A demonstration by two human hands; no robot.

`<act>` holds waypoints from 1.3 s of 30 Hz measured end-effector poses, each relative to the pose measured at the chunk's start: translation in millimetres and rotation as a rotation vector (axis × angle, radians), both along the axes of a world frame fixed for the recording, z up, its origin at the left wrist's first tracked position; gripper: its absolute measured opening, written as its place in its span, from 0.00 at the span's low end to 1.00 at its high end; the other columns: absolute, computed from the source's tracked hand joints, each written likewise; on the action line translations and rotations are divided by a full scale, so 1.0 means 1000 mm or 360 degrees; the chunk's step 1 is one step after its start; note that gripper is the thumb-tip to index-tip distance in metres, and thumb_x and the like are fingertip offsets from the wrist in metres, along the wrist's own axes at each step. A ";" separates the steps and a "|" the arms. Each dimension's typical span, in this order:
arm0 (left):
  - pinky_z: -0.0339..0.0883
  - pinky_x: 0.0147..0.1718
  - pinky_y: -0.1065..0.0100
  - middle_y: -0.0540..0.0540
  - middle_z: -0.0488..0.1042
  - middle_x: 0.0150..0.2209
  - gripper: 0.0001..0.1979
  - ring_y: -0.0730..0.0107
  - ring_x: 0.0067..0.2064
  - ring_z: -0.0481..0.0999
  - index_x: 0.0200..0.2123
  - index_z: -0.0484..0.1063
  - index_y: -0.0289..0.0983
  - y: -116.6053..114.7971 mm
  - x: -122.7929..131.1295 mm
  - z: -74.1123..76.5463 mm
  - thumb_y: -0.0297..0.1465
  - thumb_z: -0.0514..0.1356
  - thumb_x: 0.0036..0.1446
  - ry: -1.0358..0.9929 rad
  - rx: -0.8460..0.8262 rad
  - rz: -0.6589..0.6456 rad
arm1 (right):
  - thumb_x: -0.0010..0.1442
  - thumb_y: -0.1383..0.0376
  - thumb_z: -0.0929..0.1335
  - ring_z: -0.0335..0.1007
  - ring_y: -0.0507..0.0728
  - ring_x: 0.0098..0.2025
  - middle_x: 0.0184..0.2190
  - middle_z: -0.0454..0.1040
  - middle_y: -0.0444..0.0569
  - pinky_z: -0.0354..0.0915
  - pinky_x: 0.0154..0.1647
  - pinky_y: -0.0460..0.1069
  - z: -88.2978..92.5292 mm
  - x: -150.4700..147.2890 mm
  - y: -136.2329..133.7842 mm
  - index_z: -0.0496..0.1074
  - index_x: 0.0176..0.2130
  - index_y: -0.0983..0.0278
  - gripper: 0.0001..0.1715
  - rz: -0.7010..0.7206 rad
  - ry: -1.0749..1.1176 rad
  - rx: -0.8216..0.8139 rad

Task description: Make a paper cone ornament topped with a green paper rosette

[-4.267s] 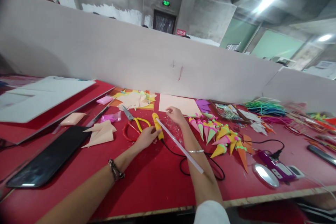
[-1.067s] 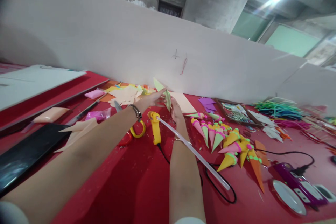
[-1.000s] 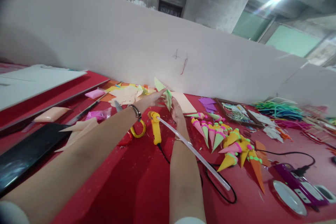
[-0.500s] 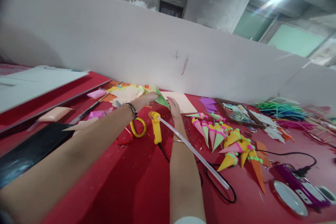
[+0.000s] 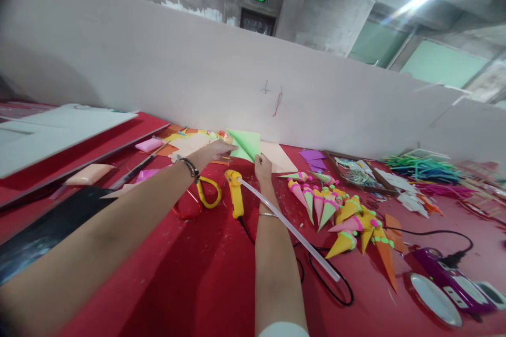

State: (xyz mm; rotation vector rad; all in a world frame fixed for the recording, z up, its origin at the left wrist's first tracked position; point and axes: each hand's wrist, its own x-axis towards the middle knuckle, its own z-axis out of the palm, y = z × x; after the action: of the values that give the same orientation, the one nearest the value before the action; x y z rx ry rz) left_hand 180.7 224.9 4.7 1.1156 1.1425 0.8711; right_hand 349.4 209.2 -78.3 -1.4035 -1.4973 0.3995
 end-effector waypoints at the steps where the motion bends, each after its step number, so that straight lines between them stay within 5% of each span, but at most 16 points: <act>1: 0.67 0.41 0.58 0.42 0.67 0.47 0.14 0.65 0.43 0.70 0.47 0.64 0.35 -0.001 -0.003 0.001 0.34 0.53 0.58 0.0043 -0.0012 -0.0025 | 0.60 0.61 0.62 0.67 0.54 0.42 0.45 0.68 0.50 0.66 0.42 0.54 0.000 0.001 0.000 0.66 0.45 0.65 0.14 -0.0003 -0.0023 -0.0004; 8: 0.67 0.41 0.58 0.42 0.67 0.47 0.15 0.65 0.43 0.70 0.47 0.64 0.35 -0.006 -0.008 0.006 0.34 0.54 0.58 0.0202 0.0107 -0.0048 | 0.57 0.64 0.61 0.66 0.60 0.43 0.37 0.74 0.51 0.58 0.49 0.57 0.004 0.005 -0.008 0.72 0.38 0.62 0.12 -0.0140 -0.0057 0.0059; 15: 0.67 0.40 0.58 0.42 0.67 0.47 0.15 0.65 0.43 0.70 0.47 0.64 0.35 0.000 -0.017 0.032 0.33 0.54 0.58 0.0129 0.0246 0.0007 | 0.55 0.66 0.57 0.51 0.62 0.57 0.51 0.66 0.49 0.42 0.58 0.59 0.028 0.027 -0.015 0.66 0.49 0.60 0.23 -0.0323 0.0105 0.0204; 18: 0.68 0.37 0.62 0.44 0.69 0.43 0.13 0.68 0.39 0.71 0.44 0.66 0.34 0.006 -0.028 0.051 0.34 0.54 0.58 0.0016 0.0408 0.0104 | 0.53 0.65 0.60 0.50 0.62 0.58 0.51 0.67 0.47 0.43 0.59 0.57 0.036 0.040 -0.017 0.70 0.45 0.59 0.19 -0.0206 0.0130 0.0164; 22: 0.64 0.27 0.76 0.49 0.70 0.28 0.10 0.79 0.27 0.69 0.30 0.70 0.35 0.006 -0.041 0.079 0.36 0.57 0.54 -0.0111 0.0668 0.0302 | 0.50 0.62 0.67 0.64 0.59 0.48 0.41 0.73 0.50 0.55 0.53 0.58 0.032 0.045 -0.023 0.73 0.36 0.60 0.10 0.0055 0.0157 -0.0051; 28: 0.56 0.23 0.80 0.53 0.63 0.22 0.13 0.82 0.25 0.64 0.24 0.65 0.36 -0.007 -0.037 0.106 0.40 0.54 0.54 -0.0059 0.1085 0.0518 | 0.47 0.52 0.68 0.62 0.60 0.52 0.47 0.70 0.50 0.58 0.51 0.57 0.054 0.024 -0.031 0.66 0.49 0.57 0.29 0.0387 0.0281 -0.0134; 34: 0.41 0.19 0.72 0.55 0.47 0.17 0.24 0.79 0.21 0.50 0.14 0.49 0.36 -0.019 -0.023 0.102 0.39 0.62 0.43 0.0329 0.1399 0.0655 | 0.47 0.45 0.65 0.60 0.58 0.53 0.53 0.65 0.47 0.59 0.51 0.53 0.102 -0.023 -0.037 0.61 0.53 0.56 0.37 0.0810 0.0362 0.0065; 39: 0.36 0.20 0.69 0.54 0.44 0.16 0.27 0.77 0.20 0.46 0.13 0.45 0.37 -0.031 -0.010 0.091 0.45 0.58 0.46 0.0582 0.1526 0.0541 | 0.50 0.49 0.64 0.67 0.56 0.45 0.45 0.70 0.48 0.64 0.43 0.49 0.121 -0.038 -0.036 0.63 0.50 0.59 0.30 0.0607 0.0429 0.0172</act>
State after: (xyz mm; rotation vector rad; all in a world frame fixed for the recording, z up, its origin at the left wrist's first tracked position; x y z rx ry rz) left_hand 170.5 194.4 96.0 1.9474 1.2515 1.6173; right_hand 311.7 172.8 42.6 -0.9350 -1.5338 0.7035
